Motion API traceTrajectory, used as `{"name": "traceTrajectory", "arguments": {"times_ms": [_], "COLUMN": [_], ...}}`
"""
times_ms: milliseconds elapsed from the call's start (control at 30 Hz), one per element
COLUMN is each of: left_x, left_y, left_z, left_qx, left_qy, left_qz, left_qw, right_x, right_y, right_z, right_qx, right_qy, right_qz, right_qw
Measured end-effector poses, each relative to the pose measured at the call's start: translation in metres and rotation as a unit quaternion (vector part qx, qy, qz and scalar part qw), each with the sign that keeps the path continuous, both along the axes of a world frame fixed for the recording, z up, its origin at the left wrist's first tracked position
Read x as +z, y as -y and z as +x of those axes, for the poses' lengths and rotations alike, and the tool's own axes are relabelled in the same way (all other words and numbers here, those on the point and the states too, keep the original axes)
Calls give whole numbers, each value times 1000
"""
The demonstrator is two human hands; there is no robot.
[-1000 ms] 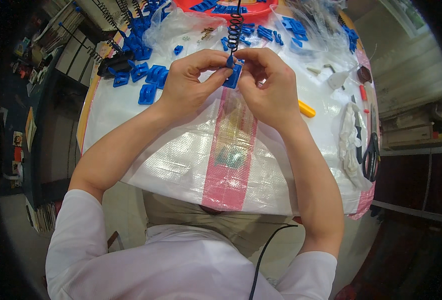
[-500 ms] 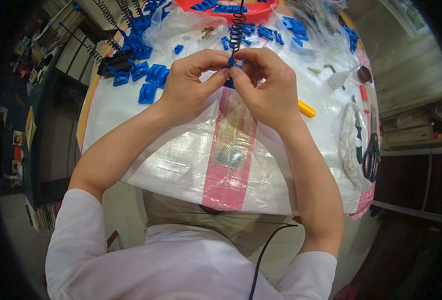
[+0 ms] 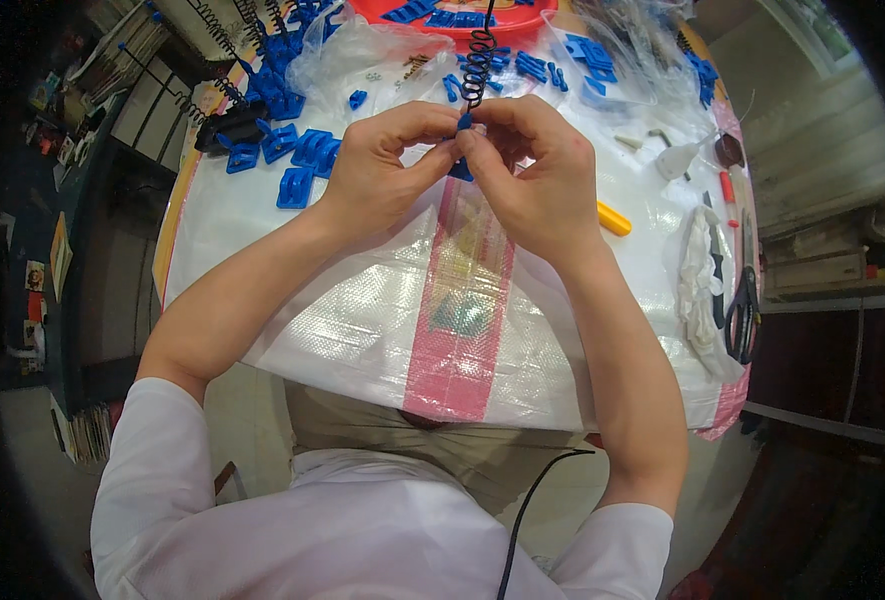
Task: The recorder is assembling small electronic components by threading coiled wire through blue plastic clips and applying glue.
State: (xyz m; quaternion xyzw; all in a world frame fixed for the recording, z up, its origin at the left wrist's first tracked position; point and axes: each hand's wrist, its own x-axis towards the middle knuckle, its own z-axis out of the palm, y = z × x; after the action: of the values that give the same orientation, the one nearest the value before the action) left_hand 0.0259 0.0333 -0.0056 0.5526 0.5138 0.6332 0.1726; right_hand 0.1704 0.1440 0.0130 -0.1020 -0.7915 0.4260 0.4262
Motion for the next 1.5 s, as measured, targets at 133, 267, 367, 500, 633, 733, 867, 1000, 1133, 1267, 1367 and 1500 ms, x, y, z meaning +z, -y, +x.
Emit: {"name": "traceTrajectory", "arguments": {"times_ms": [133,267,367,500,633,733,867,1000,1133,1267,1367,1500], "left_x": [-1,0,1,0,1,-1,2,2,9,-4,-3,-3], "left_y": [1,0,0,0,0,-1,2,2,5,2,1,3], "left_z": [0,0,0,-1,0,-2,0,2,6,0,-1,-3], "left_qx": [3,2,9,15,16,13,-13,-18,-51,-7,1,3], "left_qy": [5,1,-18,-5,-15,-28,-38,-27,60,-62,-147,-172], "left_qz": [3,5,0,2,0,-1,-27,-58,-137,-96,-69,-102], "left_qw": [1000,1000,1000,1000,1000,1000,999,998,987,993,987,980], "right_x": [1,3,2,-3,-2,-1,-3,-7,-2,-3,-7,-2], "right_y": [2,0,-1,-3,-2,-1,-2,-2,1,-2,-6,-6], "right_z": [0,4,5,5,6,6,5,3,6,5,7,8], "right_qx": [-6,1,12,21,6,3,5,1,-5,-4,0,15], "right_qy": [6,37,47,46,48,34,29,31,46,39,44,59], "right_qz": [2,1,-3,-15,-24,-15,-6,7,9,-4,-7,-20], "right_qw": [1000,999,999,999,999,999,1000,999,999,999,999,998]}}
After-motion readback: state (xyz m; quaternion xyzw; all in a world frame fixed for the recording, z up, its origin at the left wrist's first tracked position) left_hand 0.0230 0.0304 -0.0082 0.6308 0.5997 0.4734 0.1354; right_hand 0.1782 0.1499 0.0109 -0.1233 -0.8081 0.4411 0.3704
